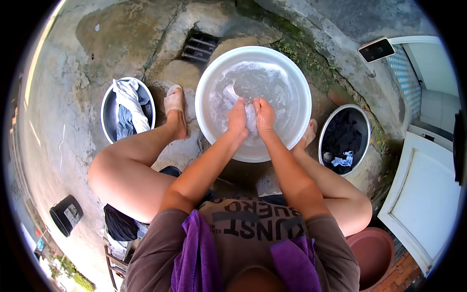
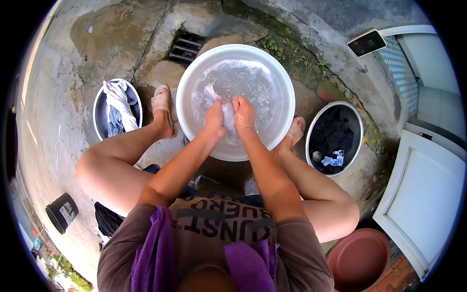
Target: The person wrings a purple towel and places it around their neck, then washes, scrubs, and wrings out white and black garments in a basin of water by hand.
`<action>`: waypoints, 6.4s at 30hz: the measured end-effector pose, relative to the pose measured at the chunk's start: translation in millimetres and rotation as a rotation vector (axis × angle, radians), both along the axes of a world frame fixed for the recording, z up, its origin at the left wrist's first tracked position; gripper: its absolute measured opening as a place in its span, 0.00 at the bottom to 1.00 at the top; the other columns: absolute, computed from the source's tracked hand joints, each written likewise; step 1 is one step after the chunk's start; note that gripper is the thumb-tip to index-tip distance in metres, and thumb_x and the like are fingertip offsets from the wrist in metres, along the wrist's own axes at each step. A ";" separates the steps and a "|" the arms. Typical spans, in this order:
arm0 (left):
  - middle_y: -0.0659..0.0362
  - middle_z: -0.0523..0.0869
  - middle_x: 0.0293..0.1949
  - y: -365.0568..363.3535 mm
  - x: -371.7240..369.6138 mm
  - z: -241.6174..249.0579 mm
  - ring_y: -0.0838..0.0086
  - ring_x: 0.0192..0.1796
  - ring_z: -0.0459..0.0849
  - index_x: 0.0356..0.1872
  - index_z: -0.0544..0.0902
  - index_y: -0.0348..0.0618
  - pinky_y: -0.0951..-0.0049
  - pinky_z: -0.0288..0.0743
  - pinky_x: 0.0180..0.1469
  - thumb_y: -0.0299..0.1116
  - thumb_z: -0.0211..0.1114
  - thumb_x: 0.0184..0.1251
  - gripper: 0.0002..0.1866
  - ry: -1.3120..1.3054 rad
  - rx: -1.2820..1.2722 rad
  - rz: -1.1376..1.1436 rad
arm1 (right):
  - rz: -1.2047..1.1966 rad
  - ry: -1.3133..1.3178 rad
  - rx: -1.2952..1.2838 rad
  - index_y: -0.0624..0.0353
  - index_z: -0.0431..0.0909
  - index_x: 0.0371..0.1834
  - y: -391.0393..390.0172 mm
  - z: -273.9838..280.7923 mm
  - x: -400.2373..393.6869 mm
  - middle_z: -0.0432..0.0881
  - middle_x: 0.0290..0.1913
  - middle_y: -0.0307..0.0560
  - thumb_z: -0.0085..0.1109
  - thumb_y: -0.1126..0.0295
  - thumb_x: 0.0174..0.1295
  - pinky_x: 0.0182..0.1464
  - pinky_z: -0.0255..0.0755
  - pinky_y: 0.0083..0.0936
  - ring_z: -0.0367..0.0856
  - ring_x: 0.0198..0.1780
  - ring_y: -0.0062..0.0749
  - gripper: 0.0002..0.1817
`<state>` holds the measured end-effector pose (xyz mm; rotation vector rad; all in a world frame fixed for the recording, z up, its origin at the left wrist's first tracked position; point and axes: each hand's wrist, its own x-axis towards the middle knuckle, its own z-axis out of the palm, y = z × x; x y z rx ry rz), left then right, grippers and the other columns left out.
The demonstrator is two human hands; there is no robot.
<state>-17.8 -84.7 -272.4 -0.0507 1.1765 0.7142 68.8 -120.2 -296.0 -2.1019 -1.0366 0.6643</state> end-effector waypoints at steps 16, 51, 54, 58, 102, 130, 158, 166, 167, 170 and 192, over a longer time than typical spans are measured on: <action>0.56 0.79 0.33 -27.4 11.4 -28.5 0.71 0.35 0.78 0.38 0.78 0.41 0.69 0.74 0.39 0.37 0.54 0.66 0.11 0.278 1.007 -0.922 | 0.187 -0.235 -0.100 0.58 0.73 0.39 -54.5 -48.3 60.1 0.79 0.33 0.54 0.47 0.70 0.63 0.40 0.70 0.38 0.78 0.37 0.52 0.07; 0.55 0.80 0.33 -0.8 -4.0 -3.2 0.67 0.36 0.80 0.40 0.76 0.36 0.65 0.75 0.37 0.42 0.52 0.66 0.16 0.018 0.085 -0.215 | -0.020 0.072 0.054 0.61 0.76 0.27 -3.7 22.5 -9.1 0.78 0.25 0.56 0.49 0.59 0.63 0.29 0.67 0.37 0.75 0.25 0.48 0.16; 0.54 0.80 0.29 18.8 -28.7 6.0 0.68 0.35 0.80 0.39 0.76 0.35 0.66 0.75 0.37 0.43 0.51 0.66 0.18 -0.136 0.121 -0.192 | 0.186 0.118 0.229 0.60 0.72 0.24 -17.0 70.1 -54.6 0.74 0.23 0.52 0.53 0.63 0.61 0.28 0.67 0.36 0.73 0.24 0.50 0.13; 0.52 0.80 0.31 5.7 -37.8 -30.2 0.66 0.35 0.80 0.39 0.77 0.37 0.66 0.74 0.36 0.45 0.49 0.67 0.19 -0.258 0.035 -0.120 | 0.309 -0.110 0.338 0.57 0.71 0.23 -13.3 48.0 -58.7 0.72 0.24 0.51 0.54 0.64 0.59 0.27 0.67 0.39 0.72 0.26 0.51 0.11; 0.53 0.78 0.39 4.1 -4.4 34.1 0.67 0.45 0.77 0.46 0.73 0.41 0.63 0.72 0.48 0.54 0.53 0.66 0.24 0.027 0.205 -0.364 | -0.045 -0.099 -0.069 0.54 0.71 0.49 -1.0 -8.0 56.8 0.80 0.37 0.61 0.47 0.57 0.64 0.44 0.69 0.45 0.77 0.40 0.58 0.16; 0.54 0.77 0.46 38.6 -48.5 -6.6 0.68 0.46 0.78 0.54 0.70 0.51 0.70 0.75 0.47 0.42 0.65 0.59 0.23 0.114 0.301 -0.522 | 0.037 1.063 -0.022 0.62 0.71 0.50 -5.9 46.8 59.9 0.79 0.40 0.41 0.64 0.75 0.48 0.49 0.67 0.19 0.76 0.43 0.22 0.23; 0.59 0.78 0.33 18.2 -31.2 4.9 0.69 0.32 0.78 0.39 0.76 0.48 0.66 0.76 0.38 0.46 0.55 0.66 0.13 -0.446 0.105 -0.102 | 0.406 -0.098 0.417 0.58 0.68 0.20 -1.6 65.3 -64.4 0.75 0.20 0.48 0.64 0.62 0.48 0.25 0.69 0.34 0.74 0.22 0.49 0.15; 0.58 0.77 0.34 2.5 -9.6 4.8 0.68 0.34 0.78 0.40 0.75 0.39 0.65 0.74 0.38 0.46 0.45 0.71 0.19 0.056 -0.016 -0.027 | 0.177 -0.354 -0.022 0.59 0.69 0.24 6.3 -17.2 7.4 0.77 0.24 0.53 0.51 0.58 0.62 0.28 0.68 0.43 0.77 0.27 0.52 0.16; 0.54 0.79 0.38 0.3 3.5 7.7 0.64 0.39 0.78 0.52 0.71 0.38 0.65 0.73 0.44 0.47 0.48 0.69 0.22 0.127 0.117 -0.259 | 0.092 -0.255 -0.132 0.60 0.71 0.27 4.2 -29.0 24.0 0.78 0.27 0.55 0.51 0.57 0.62 0.32 0.68 0.44 0.77 0.31 0.53 0.16; 0.46 0.74 0.51 9.8 -13.6 -7.8 0.62 0.50 0.75 0.63 0.62 0.44 0.66 0.70 0.51 0.46 0.54 0.66 0.28 0.405 0.456 -0.603 | -0.095 -0.059 -0.100 0.58 0.74 0.37 -19.3 -62.9 54.8 0.79 0.32 0.58 0.52 0.56 0.61 0.40 0.69 0.44 0.77 0.38 0.54 0.15; 0.54 0.77 0.39 38.2 -36.9 -8.7 0.65 0.43 0.77 0.54 0.69 0.43 0.63 0.74 0.45 0.60 0.51 0.63 0.31 -0.380 0.127 -0.247 | 0.317 0.548 0.310 0.57 0.74 0.35 0.8 46.3 -70.1 0.79 0.35 0.45 0.59 0.69 0.55 0.38 0.71 0.24 0.79 0.36 0.40 0.08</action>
